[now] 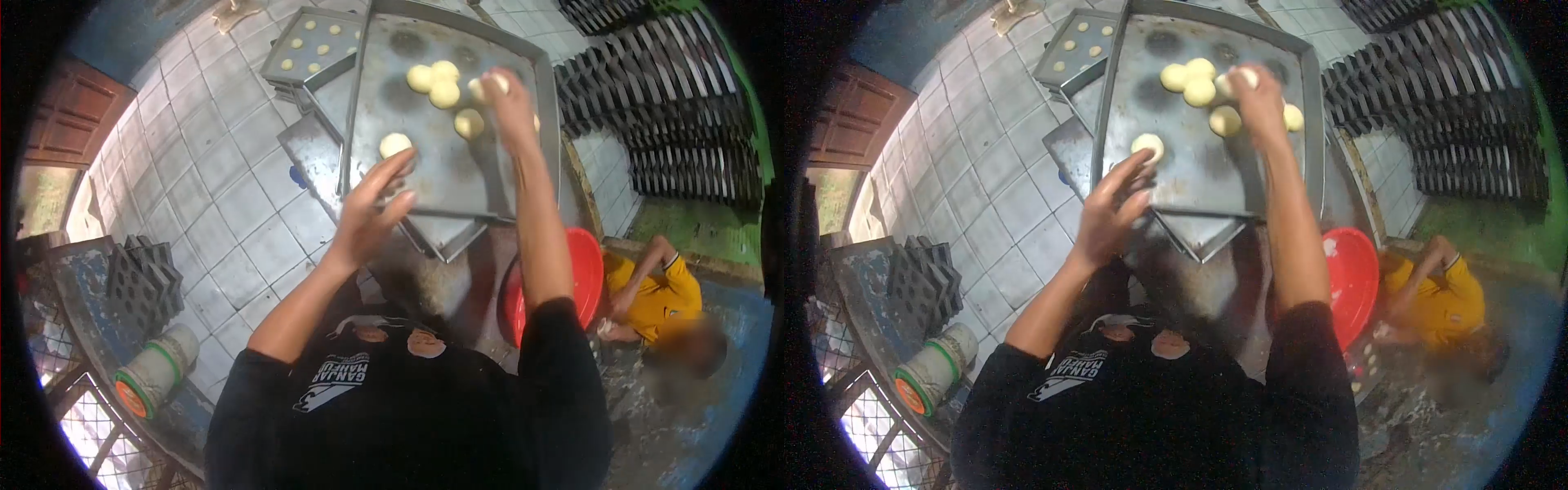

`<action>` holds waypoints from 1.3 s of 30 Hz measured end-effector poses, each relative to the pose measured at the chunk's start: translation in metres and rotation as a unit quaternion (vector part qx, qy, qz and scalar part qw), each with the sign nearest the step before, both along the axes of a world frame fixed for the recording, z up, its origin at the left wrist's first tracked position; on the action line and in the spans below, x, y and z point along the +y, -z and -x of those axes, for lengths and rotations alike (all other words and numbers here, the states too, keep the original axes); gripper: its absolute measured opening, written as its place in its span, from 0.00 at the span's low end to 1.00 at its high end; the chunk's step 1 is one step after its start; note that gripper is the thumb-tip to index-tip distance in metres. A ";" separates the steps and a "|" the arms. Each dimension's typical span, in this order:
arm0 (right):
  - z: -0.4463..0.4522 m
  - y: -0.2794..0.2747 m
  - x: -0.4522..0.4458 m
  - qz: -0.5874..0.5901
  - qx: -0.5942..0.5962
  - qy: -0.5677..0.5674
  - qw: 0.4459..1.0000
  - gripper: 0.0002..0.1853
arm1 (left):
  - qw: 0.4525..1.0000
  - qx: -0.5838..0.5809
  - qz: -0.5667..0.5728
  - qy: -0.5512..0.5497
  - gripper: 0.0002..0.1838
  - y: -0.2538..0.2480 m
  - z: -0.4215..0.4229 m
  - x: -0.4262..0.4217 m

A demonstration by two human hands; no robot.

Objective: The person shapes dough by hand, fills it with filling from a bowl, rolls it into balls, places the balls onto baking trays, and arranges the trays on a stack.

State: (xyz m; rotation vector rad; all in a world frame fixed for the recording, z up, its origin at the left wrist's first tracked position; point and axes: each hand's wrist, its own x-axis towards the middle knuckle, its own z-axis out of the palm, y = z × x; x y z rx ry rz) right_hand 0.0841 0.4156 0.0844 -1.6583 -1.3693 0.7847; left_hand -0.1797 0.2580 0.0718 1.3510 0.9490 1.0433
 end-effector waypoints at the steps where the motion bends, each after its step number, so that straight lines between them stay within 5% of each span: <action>1: -0.010 0.016 0.039 -0.062 -0.090 0.011 0.994 0.21 | 1.000 -0.004 0.006 -0.006 0.32 -0.001 0.016 0.006; 3: -0.028 0.055 0.106 -0.119 -0.180 0.013 0.976 0.23 | 0.997 0.045 0.047 -0.050 0.29 -0.004 0.045 0.013; 5: -0.038 0.092 0.149 -0.177 -0.390 -0.134 0.894 0.25 | 0.991 0.090 0.063 -0.073 0.28 0.004 0.072 0.019; 10: -0.030 0.117 0.177 -0.104 -0.385 -0.193 0.896 0.24 | 0.982 0.138 -0.012 -0.126 0.28 0.013 0.106 0.024; 16: -0.032 0.134 0.175 -0.160 -0.422 -0.155 0.878 0.30 | 0.993 0.072 0.004 -0.091 0.29 0.003 0.095 0.043; 18: -0.041 0.128 0.182 -0.059 -0.471 -0.207 0.856 0.34 | 0.993 0.096 -0.012 -0.065 0.26 0.000 0.089 0.047; 19: -0.045 0.119 0.186 0.046 -0.352 -0.199 0.913 0.37 | 0.992 0.086 -0.049 -0.074 0.24 0.010 0.085 0.044; 20: -0.040 0.091 0.180 0.032 -0.351 -0.199 0.914 0.37 | 0.991 0.089 -0.062 -0.080 0.24 0.001 0.087 0.043; 22: -0.024 0.019 0.145 0.126 0.065 -0.115 0.983 0.37 | 0.992 0.089 0.057 -0.064 0.22 -0.018 0.087 0.034; 25: -0.048 0.017 0.091 0.131 -0.071 -0.118 0.982 0.25 | 0.994 0.068 -0.005 -0.080 0.20 -0.008 0.079 0.013; 27: -0.051 0.066 0.029 0.151 -0.139 -0.141 0.968 0.21 | 0.990 0.114 -0.042 -0.065 0.17 -0.015 0.068 0.000; 28: -0.045 0.073 -0.007 0.020 -0.284 -0.202 0.937 0.21 | 0.991 0.112 -0.050 -0.051 0.17 -0.015 0.057 -0.008; 30: -0.033 0.056 -0.062 0.079 -0.176 -0.111 0.975 0.20 | 0.999 0.028 0.029 -0.035 0.15 -0.008 0.028 -0.024; 32: 0.000 0.002 -0.130 0.097 -0.043 -0.010 0.994 0.20 | 1.000 0.015 -0.016 -0.022 0.19 -0.007 -0.003 -0.044; 34: 0.022 -0.010 -0.201 -0.014 0.029 -0.003 0.999 0.21 | 0.995 -0.061 0.045 -0.065 0.22 0.008 -0.048 -0.069; 36: 0.040 -0.030 -0.276 -0.079 -0.096 -0.034 0.992 0.21 | 0.956 -0.173 0.235 0.032 0.22 -0.003 -0.073 -0.094; 39: 0.045 -0.020 -0.372 -0.177 -0.070 0.091 0.977 0.18 | 0.916 -0.261 0.278 0.121 0.20 0.018 -0.112 -0.151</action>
